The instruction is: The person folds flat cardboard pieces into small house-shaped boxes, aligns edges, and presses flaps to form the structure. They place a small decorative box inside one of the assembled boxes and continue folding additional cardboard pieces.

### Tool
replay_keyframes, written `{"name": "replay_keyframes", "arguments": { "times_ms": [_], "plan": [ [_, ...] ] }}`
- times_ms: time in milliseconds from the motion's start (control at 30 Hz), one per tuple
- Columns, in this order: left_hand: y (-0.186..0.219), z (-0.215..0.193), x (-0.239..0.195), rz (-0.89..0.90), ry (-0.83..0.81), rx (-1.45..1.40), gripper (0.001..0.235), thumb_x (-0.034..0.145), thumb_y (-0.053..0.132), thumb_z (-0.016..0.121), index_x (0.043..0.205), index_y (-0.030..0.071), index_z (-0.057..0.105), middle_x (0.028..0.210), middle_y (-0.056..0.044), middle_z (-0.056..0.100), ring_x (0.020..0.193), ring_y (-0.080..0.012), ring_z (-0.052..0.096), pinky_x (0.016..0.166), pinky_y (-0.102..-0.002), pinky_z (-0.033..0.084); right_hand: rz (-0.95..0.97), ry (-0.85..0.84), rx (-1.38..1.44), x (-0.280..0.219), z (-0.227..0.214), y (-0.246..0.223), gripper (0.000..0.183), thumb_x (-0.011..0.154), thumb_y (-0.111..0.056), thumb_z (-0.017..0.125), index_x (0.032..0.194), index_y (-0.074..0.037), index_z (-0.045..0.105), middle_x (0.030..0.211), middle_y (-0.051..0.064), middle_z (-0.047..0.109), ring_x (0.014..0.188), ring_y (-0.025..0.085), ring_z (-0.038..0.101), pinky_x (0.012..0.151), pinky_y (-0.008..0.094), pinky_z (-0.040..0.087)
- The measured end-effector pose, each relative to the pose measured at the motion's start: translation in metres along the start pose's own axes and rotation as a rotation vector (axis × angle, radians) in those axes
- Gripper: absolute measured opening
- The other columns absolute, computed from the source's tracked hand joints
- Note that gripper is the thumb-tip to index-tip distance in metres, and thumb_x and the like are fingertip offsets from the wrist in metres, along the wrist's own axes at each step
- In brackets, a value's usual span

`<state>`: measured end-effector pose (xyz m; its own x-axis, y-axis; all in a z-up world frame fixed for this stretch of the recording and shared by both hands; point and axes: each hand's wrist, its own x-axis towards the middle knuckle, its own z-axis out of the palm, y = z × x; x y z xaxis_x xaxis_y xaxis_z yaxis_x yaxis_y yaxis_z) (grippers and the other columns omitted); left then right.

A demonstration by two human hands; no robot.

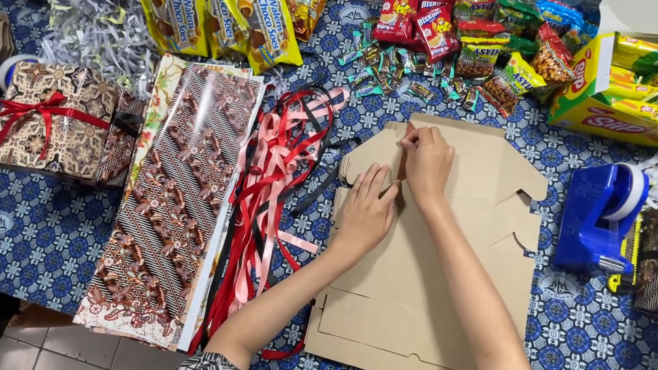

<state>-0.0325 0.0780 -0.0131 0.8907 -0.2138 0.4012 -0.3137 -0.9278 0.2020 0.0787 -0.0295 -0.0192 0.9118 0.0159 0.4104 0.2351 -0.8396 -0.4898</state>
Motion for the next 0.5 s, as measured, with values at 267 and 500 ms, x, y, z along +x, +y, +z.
{"name": "replay_keyframes", "arguments": {
  "times_ms": [267,500],
  "plan": [
    [0.001,-0.006,0.001,0.002,-0.006,-0.001,0.036,0.081,0.018,0.050,0.117,0.015,0.052,0.131,-0.014,0.043,0.129,-0.0282,0.036,0.108,-0.040,0.024,-0.001,0.055,-0.080,0.018,0.010,-0.001,0.019,0.078,-0.028,0.068,0.076,-0.017,0.052,0.075,-0.004,0.049,0.066,0.019,0.060,0.064,0.032,0.038],
    [-0.001,0.003,-0.002,-0.012,-0.028,-0.021,0.036,0.082,0.018,0.049,0.118,0.015,0.050,0.133,-0.014,0.041,0.131,-0.0286,0.033,0.109,-0.041,0.022,0.064,0.149,-0.215,0.027,0.029,0.003,0.020,0.081,-0.029,0.063,0.079,-0.019,0.046,0.073,-0.004,0.045,0.055,0.022,0.061,0.058,0.035,0.042]
  ]
}}
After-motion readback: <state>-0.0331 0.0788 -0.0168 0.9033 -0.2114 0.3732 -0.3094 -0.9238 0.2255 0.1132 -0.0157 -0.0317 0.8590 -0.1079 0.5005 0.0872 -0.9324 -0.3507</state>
